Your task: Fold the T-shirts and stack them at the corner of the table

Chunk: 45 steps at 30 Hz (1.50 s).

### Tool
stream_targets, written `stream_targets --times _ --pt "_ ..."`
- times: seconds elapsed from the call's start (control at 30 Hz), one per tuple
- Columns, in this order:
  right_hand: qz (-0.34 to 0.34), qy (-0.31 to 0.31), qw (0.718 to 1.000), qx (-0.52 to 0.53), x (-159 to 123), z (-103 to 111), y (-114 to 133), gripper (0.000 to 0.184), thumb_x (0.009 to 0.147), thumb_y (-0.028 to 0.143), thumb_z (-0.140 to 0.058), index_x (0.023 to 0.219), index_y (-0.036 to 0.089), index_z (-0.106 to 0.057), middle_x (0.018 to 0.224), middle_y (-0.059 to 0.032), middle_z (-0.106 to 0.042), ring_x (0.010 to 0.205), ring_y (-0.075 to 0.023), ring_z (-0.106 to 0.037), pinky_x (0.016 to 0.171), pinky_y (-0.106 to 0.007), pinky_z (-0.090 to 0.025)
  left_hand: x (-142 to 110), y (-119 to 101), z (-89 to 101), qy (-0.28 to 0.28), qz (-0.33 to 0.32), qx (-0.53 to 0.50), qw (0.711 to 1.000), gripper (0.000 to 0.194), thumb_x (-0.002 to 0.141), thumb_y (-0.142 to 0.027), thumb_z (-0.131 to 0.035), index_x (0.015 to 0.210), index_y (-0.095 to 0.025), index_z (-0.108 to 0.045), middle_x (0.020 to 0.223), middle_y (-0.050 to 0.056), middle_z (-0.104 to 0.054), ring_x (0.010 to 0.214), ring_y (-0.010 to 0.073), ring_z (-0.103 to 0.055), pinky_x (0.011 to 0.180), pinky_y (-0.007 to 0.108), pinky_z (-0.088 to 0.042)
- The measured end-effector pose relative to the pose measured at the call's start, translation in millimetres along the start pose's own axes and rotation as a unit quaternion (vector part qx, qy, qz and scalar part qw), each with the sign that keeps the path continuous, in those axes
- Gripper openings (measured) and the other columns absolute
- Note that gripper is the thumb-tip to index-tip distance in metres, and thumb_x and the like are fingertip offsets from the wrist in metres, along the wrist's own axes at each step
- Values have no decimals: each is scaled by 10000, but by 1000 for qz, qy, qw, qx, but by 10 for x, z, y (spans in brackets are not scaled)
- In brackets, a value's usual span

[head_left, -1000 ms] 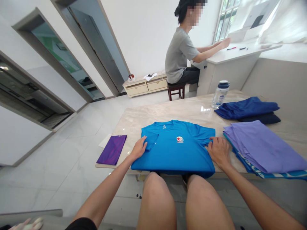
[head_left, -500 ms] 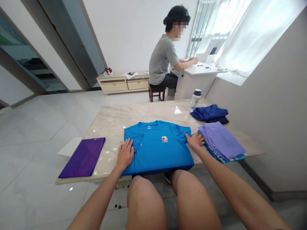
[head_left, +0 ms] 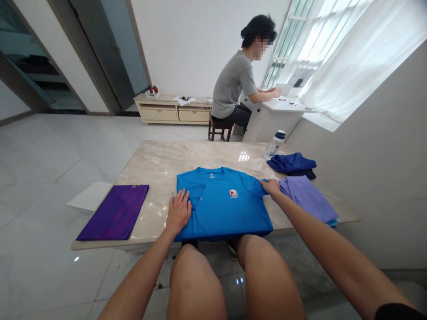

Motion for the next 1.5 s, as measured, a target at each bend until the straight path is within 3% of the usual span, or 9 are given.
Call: stream_targets --times 0.23,0.5,0.67,0.8,0.93,1.07,1.17,1.3,1.5 --pt "121 50 974 -184 -346 -111 888 383 1110 374 -493 1345 181 -726 1175 -219 -782 1114 -381 -740 950 -446 -531 3 18 -13 0 5 -14 1000 564 1050 -314 -422 1567 -195 -614 1693 165 -517 1595 352 -459 1338 619 -267" --pt "218 179 957 -70 -736 -731 1296 291 1106 340 -540 1208 223 -787 1153 -112 -811 1107 -300 -746 1009 -376 -536 -4 13 0 -1 5 -21 1000 556 1052 -319 -421 1559 -207 -619 1692 157 -522 1598 349 -454 1348 599 -246" --pt "184 265 946 22 -669 -802 1130 393 1143 307 -397 1261 156 -741 1062 -102 -810 753 -207 -749 773 -309 -567 -6 7 3 4 4 -14 1000 561 1056 -320 -410 1560 -189 -619 1692 168 -520 1595 363 -453 1341 612 -252" --pt "165 144 975 -46 -467 -606 785 316 1069 182 -479 1273 147 -717 1176 -126 -774 1041 -241 -729 946 -319 -531 5 11 4 2 2 -8 1000 557 1051 -324 -422 1558 -208 -621 1687 155 -531 1597 350 -452 1340 595 -262" --pt "135 70 985 -87 -536 -642 475 338 1052 369 -606 1293 143 -675 1279 -173 -681 1202 -305 -631 1056 -390 -494 -19 -6 6 -1 4 -3 1000 549 1049 -325 -426 1551 -222 -623 1686 146 -537 1591 345 -460 1341 586 -263" --pt "182 23 981 -61 -591 -765 492 347 1044 357 -590 1324 162 -656 1318 -191 -626 1238 -347 -569 1107 -457 -462 14 29 11 10 -3 6 1000 498 1059 -325 -427 1489 -216 -652 1653 169 -564 1548 375 -492 1310 623 -300" --pt "160 2 987 -17 -298 -765 472 320 1026 282 -579 1305 143 -648 1325 -211 -626 1246 -348 -572 1118 -469 -464 258 204 97 -11 -4 -23 1000 403 1056 -335 -460 1364 -217 -691 1522 180 -634 1428 372 -573 1252 606 -401" --pt "99 91 990 43 318 -846 349 396 974 233 -679 1344 108 -611 1253 -185 -699 1051 -260 -675 998 -394 -546 868 690 226 -59 80 -72 992 368 969 -276 -602 1322 -177 -629 1356 192 -639 1262 337 -651 1167 548 -509" --pt "129 242 961 36 800 -1020 369 368 912 356 -841 1192 124 -780 1070 -98 -817 947 -216 -730 875 -310 -579 1545 1163 -53 112 193 -121 967 549 816 -397 -833 1272 -153 -650 1054 80 -771 939 247 -733 888 359 -597"
Point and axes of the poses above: each hand's wrist, its own x-axis towards the middle knuckle, its own z-axis out of the back of the hand, y = z × x, the point moved 8 cm from there along x, towards the middle knuckle
